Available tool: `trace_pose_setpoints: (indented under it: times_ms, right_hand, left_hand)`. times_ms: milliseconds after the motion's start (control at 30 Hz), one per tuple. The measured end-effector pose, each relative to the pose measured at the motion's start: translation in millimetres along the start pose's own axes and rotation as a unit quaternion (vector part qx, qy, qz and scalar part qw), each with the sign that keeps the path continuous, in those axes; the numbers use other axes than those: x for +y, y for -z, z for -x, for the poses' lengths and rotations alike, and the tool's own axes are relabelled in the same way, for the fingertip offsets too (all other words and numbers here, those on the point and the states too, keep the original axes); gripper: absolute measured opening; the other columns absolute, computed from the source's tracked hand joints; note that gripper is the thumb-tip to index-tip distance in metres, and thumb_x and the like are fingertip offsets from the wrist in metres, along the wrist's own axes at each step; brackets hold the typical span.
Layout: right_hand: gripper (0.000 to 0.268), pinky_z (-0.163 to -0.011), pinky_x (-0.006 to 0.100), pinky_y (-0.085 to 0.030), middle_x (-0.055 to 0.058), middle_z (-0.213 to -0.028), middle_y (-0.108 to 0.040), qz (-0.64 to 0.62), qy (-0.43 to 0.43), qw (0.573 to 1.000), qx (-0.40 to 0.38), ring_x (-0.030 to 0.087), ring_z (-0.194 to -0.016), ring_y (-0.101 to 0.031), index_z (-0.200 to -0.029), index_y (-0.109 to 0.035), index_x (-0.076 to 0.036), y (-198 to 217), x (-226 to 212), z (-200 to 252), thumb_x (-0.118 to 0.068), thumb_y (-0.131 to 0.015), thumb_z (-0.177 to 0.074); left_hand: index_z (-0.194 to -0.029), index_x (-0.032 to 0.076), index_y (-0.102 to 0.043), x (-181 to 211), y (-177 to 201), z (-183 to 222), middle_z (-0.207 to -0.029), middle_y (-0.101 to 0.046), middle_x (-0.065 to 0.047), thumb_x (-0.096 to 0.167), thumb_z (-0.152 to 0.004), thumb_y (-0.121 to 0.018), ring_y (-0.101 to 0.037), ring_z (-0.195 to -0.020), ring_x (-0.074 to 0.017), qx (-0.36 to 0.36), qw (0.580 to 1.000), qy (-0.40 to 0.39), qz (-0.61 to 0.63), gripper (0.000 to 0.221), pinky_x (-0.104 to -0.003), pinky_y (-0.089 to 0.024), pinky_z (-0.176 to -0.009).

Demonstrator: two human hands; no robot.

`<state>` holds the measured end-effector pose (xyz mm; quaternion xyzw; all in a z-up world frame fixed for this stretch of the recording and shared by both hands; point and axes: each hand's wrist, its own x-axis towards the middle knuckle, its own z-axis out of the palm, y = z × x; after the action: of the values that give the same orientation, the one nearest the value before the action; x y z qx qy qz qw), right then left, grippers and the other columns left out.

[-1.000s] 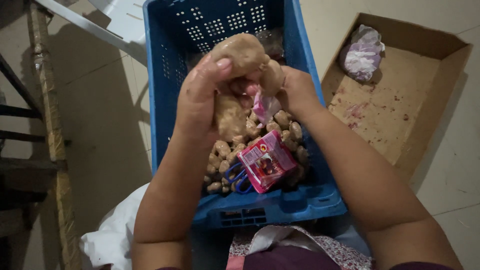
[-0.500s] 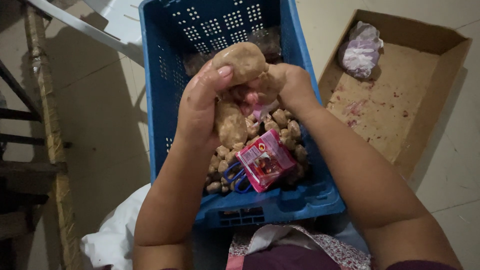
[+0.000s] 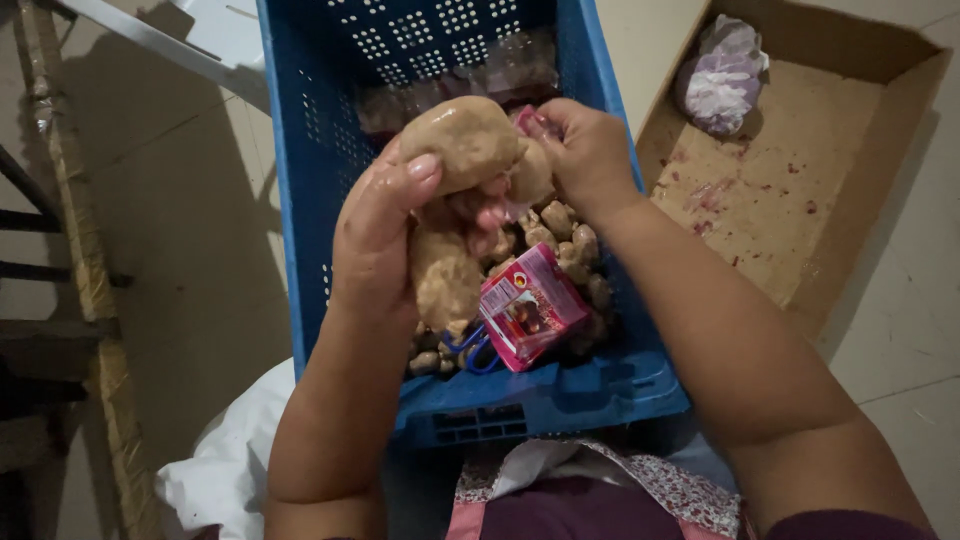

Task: The person places ginger roots into small plastic bags, then uses scissors to cut the top of a bag and continues to place more ginger into the bags.

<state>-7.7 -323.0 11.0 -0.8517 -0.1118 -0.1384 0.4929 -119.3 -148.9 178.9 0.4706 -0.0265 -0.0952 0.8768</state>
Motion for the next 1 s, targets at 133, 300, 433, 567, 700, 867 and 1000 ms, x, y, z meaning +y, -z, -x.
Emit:
trace_pose_setpoints:
  times_ms: [133,300,433,567,700,867,1000]
  right_hand:
    - [0.028,-0.059,0.037,-0.043,0.001,-0.078,-0.072,0.026,0.034,0.999,0.015,0.017,-0.069,-0.064,-0.095,-0.075,-0.015,0,1,1,-0.038,-0.062,-0.105]
    - [0.019,-0.062,0.030,-0.041,-0.008,-0.076,-0.062,-0.048,-0.026,0.999,-0.005,0.005,-0.075,-0.051,-0.091,-0.074,-0.017,3,-9,3,-0.035,-0.071,-0.086]
    - [0.049,-0.065,0.027,-0.046,-0.008,-0.087,-0.072,-0.059,-0.073,0.995,-0.041,0.004,-0.081,-0.058,-0.105,-0.080,-0.018,4,-18,3,-0.046,-0.089,-0.067]
    - [0.028,-0.073,0.027,-0.052,-0.004,-0.099,-0.077,-0.113,-0.087,0.989,-0.033,0.009,-0.090,-0.066,-0.101,-0.078,-0.017,3,-20,3,-0.036,-0.080,-0.080]
    - [0.018,-0.066,0.028,-0.047,-0.008,-0.084,-0.070,-0.113,-0.146,0.982,-0.036,0.005,-0.082,-0.058,-0.086,-0.075,-0.018,-2,-15,-1,-0.036,-0.074,-0.090]
    - [0.020,-0.054,0.030,-0.043,-0.003,-0.074,-0.065,-0.124,-0.149,0.980,-0.040,0.008,-0.065,-0.057,-0.088,-0.071,-0.015,-7,3,-6,-0.026,-0.064,-0.103]
    - [0.017,-0.058,0.026,-0.043,-0.007,-0.071,-0.066,-0.125,-0.161,0.978,-0.050,0.004,-0.066,-0.054,-0.088,-0.076,-0.019,-9,0,-5,-0.026,-0.067,-0.101]
  left_hand:
    - [-0.125,-0.011,-0.055,-2,-4,-7,-0.088,-0.069,-0.024,0.019,-0.087,-0.061,-0.066,-0.063,-0.0243,0.021,0.999,-0.020,-0.033,0.049,-0.031,-0.051,-0.049]
    - [-0.127,-0.009,-0.056,-9,1,-10,-0.089,-0.070,-0.021,0.023,-0.087,-0.068,-0.069,-0.067,-0.0237,-0.032,0.999,-0.021,-0.015,0.053,-0.031,-0.053,-0.051]
    - [-0.127,-0.005,-0.058,-12,3,-21,-0.088,-0.072,-0.021,0.022,-0.083,-0.067,-0.069,-0.063,-0.0235,0.058,0.997,-0.021,-0.047,0.052,-0.033,-0.056,-0.053]
    - [-0.126,-0.003,-0.057,-18,13,-34,-0.096,-0.068,-0.021,0.022,-0.082,-0.067,-0.069,-0.072,-0.0264,0.063,0.996,-0.026,-0.062,0.051,-0.035,-0.055,-0.054]
    - [-0.126,-0.005,-0.056,-40,42,-50,-0.102,-0.072,-0.026,0.016,-0.085,-0.070,-0.075,-0.078,-0.0354,0.056,0.998,-0.031,-0.014,0.048,-0.044,-0.065,-0.069]
    - [-0.110,0.005,-0.056,-51,66,-49,-0.100,-0.059,-0.015,0.018,-0.080,-0.066,-0.065,-0.078,-0.0237,0.103,0.987,0.007,-0.123,0.034,-0.033,-0.057,-0.053]
    - [-0.114,0.003,-0.056,-66,78,-49,-0.095,-0.063,-0.016,0.012,-0.082,-0.068,-0.060,-0.056,-0.0157,0.109,0.990,0.059,-0.069,0.035,-0.026,-0.052,-0.048]
